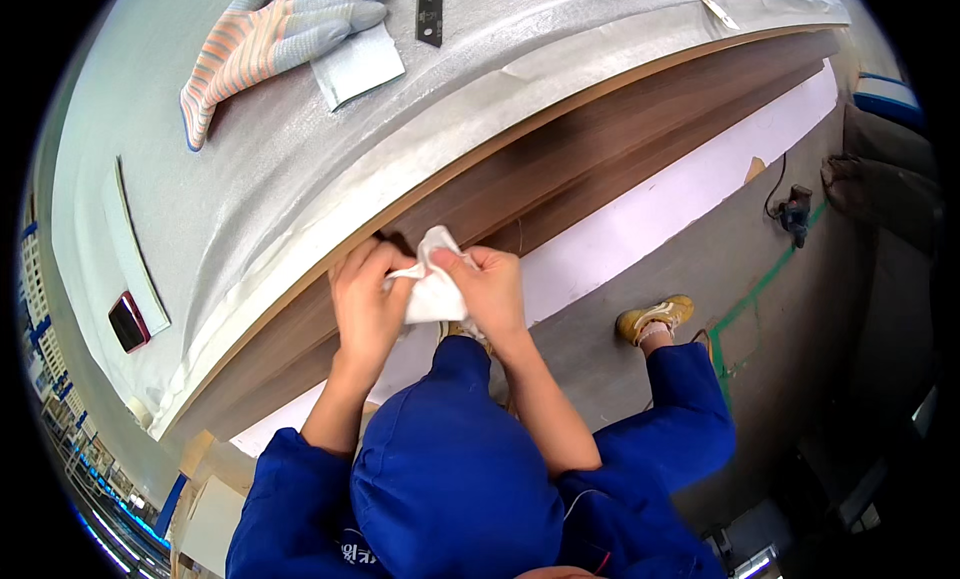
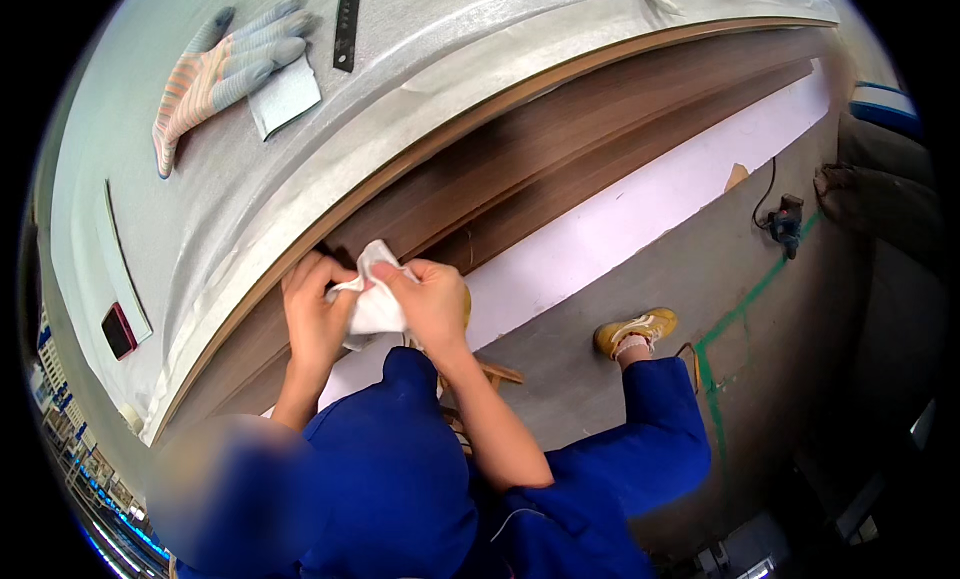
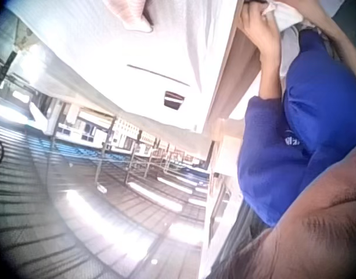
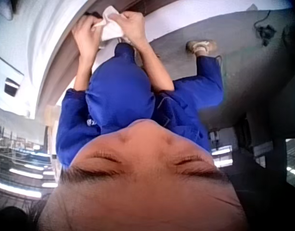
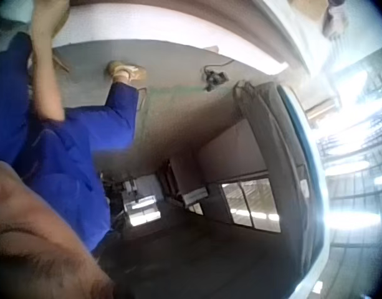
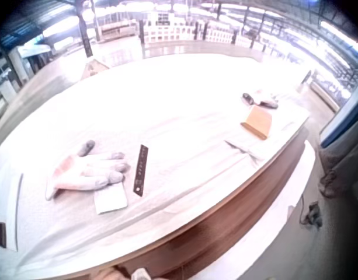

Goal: The person wipes the edge of a curved wooden panel with a cloth, then uses a metal scraper to trim excess veneer along the edge. The person repeatedly scrapes and wipes the same edge area throughout the clip.

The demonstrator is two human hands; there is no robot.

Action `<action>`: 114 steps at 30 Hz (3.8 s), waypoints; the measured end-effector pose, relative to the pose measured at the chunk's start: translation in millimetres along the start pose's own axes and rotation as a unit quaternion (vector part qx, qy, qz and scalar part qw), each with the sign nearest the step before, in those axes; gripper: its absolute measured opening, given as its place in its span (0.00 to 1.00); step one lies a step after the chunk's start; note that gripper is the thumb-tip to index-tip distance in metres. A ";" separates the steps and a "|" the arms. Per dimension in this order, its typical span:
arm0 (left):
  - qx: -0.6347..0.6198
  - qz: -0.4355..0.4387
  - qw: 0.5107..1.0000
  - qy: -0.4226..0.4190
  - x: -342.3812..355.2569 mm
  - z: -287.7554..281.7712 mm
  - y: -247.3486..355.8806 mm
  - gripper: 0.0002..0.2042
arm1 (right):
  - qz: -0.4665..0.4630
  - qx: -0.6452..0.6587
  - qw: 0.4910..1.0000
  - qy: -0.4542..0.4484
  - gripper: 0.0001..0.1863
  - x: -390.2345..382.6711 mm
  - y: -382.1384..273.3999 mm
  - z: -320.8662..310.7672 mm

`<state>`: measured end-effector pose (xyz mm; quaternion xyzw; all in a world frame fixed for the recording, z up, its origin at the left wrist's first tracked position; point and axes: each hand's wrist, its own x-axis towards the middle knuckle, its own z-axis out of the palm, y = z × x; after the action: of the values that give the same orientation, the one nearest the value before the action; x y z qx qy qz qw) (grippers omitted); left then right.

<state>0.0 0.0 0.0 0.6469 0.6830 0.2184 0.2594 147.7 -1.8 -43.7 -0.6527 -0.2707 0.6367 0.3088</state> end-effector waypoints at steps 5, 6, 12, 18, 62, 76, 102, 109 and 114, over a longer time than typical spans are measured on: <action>-0.101 0.033 0.994 -0.001 40.2 30.6 34.7 0.04 | -0.028 0.029 0.998 0.044 0.18 24.3 -14.5 -39.5; -0.126 0.026 0.992 -0.016 45.3 32.7 39.5 0.05 | -0.027 0.056 0.997 0.045 0.19 26.1 -20.3 -43.7; -0.114 0.019 0.992 -0.046 68.4 48.3 55.5 0.12 | -0.005 0.174 0.983 0.056 0.21 34.2 -41.5 -57.0; 0.033 0.182 0.983 -0.004 10.5 10.7 1.2 0.30 | 0.096 0.067 0.993 0.001 0.17 -2.9 -12.6 -5.7; 0.289 0.428 0.853 -0.068 25.4 27.8 34.1 0.16 | 0.003 0.119 0.993 0.022 0.18 18.1 -23.2 -36.5; 0.128 0.452 0.882 0.010 109.7 113.2 114.8 0.06 | -0.046 0.147 0.986 0.069 0.14 74.9 -84.2 -138.6; 0.253 0.444 0.859 -0.036 58.6 55.7 58.0 0.20 | -0.012 0.101 0.994 0.040 0.16 54.7 -25.2 -77.1; 0.267 0.426 0.859 -0.094 24.7 21.2 21.7 0.23 | -0.018 0.053 0.998 -0.013 0.17 24.4 -12.5 -35.4; 0.261 0.428 0.862 -0.080 37.7 35.7 44.6 0.24 | -0.025 0.082 0.996 0.004 0.19 29.0 -36.2 -57.4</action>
<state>56.0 39.3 -1.9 0.9347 0.3483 0.0692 0.0159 207.7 40.5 -36.0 -0.6204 -0.2326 0.6464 0.3784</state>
